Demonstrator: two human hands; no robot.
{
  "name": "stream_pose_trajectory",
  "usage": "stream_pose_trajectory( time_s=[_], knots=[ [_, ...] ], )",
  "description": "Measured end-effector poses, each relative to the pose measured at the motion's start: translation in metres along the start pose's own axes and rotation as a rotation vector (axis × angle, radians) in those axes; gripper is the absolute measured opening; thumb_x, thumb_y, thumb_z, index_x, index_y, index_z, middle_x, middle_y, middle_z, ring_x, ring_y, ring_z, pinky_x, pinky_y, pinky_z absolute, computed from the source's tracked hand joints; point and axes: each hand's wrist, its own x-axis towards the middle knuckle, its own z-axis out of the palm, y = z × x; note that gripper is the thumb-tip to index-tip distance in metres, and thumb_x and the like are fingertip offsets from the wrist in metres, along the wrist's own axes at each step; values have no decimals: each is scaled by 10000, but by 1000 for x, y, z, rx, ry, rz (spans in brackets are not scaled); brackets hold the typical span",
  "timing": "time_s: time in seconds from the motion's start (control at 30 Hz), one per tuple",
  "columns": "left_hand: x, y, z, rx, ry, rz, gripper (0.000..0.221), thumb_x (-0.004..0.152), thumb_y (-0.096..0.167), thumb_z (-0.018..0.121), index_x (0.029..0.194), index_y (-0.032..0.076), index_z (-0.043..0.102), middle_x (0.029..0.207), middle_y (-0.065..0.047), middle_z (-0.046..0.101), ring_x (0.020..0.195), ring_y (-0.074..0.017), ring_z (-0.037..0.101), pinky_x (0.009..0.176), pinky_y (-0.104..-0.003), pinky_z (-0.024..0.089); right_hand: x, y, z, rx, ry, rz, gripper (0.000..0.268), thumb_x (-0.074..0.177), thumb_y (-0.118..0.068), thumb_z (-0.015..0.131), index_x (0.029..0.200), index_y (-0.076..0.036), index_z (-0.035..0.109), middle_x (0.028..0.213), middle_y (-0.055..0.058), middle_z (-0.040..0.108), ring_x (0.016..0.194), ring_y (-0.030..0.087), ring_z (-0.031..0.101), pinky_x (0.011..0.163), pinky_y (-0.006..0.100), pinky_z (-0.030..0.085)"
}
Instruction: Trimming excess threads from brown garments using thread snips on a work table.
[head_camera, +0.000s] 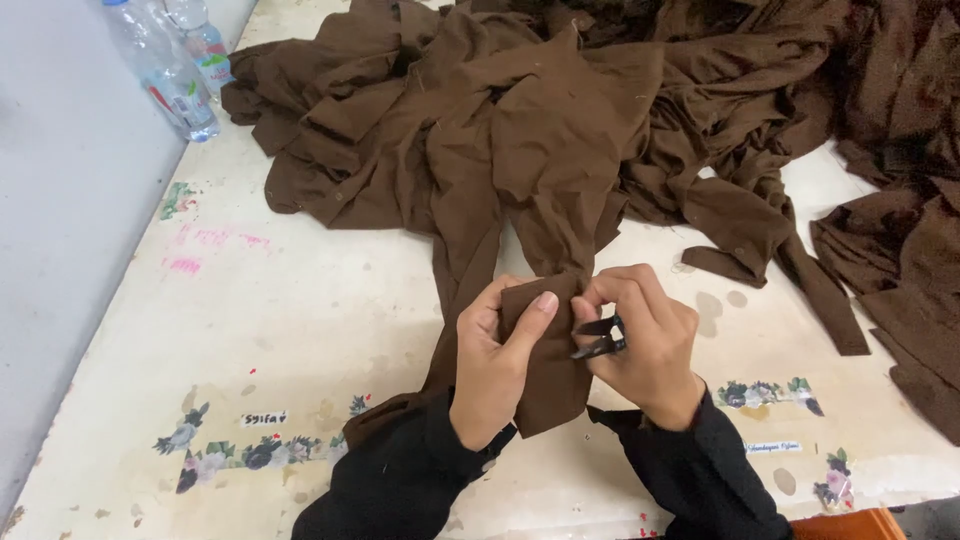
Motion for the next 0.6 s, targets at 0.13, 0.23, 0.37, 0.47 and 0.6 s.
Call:
stream_pose_trajectory(
  time_s=[0.13,0.23,0.37,0.47,0.6],
  knots=[
    [-4,3,2,67,62,81,144,796,172,551,830,40,599,746,-10,583,701,-95,533,649,-211,428,-3,16,5,-56,95,11,66,841,6,499,790,5,457,751,123,522,668,239,508,488,300,387],
    [-5,-11,6,-41,61,11,143,809,182,549,727,69,518,609,34,467,574,-58,427,550,-201,367,-2,14,4,-112,182,25,211,911,-134,451,758,9,429,732,124,511,646,252,487,488,318,362],
    [-3,-13,5,-92,52,97,171,834,141,564,695,63,503,544,9,428,573,-67,363,546,-206,327,4,2,-6,294,155,149,226,896,-167,468,717,-29,476,679,91,502,529,212,440,486,266,376],
    [-1,-8,8,-117,27,88,134,841,154,557,726,95,526,562,23,457,571,-47,384,559,-195,349,3,-9,-3,732,78,222,214,860,-140,443,678,-28,443,686,121,555,567,169,492,519,233,404],
    [0,-9,5,-112,13,115,161,852,166,539,718,98,481,573,45,399,587,-45,354,567,-184,330,-13,37,20,514,7,199,97,816,-8,530,728,1,490,629,129,519,459,235,453,464,301,393]
  ],
)
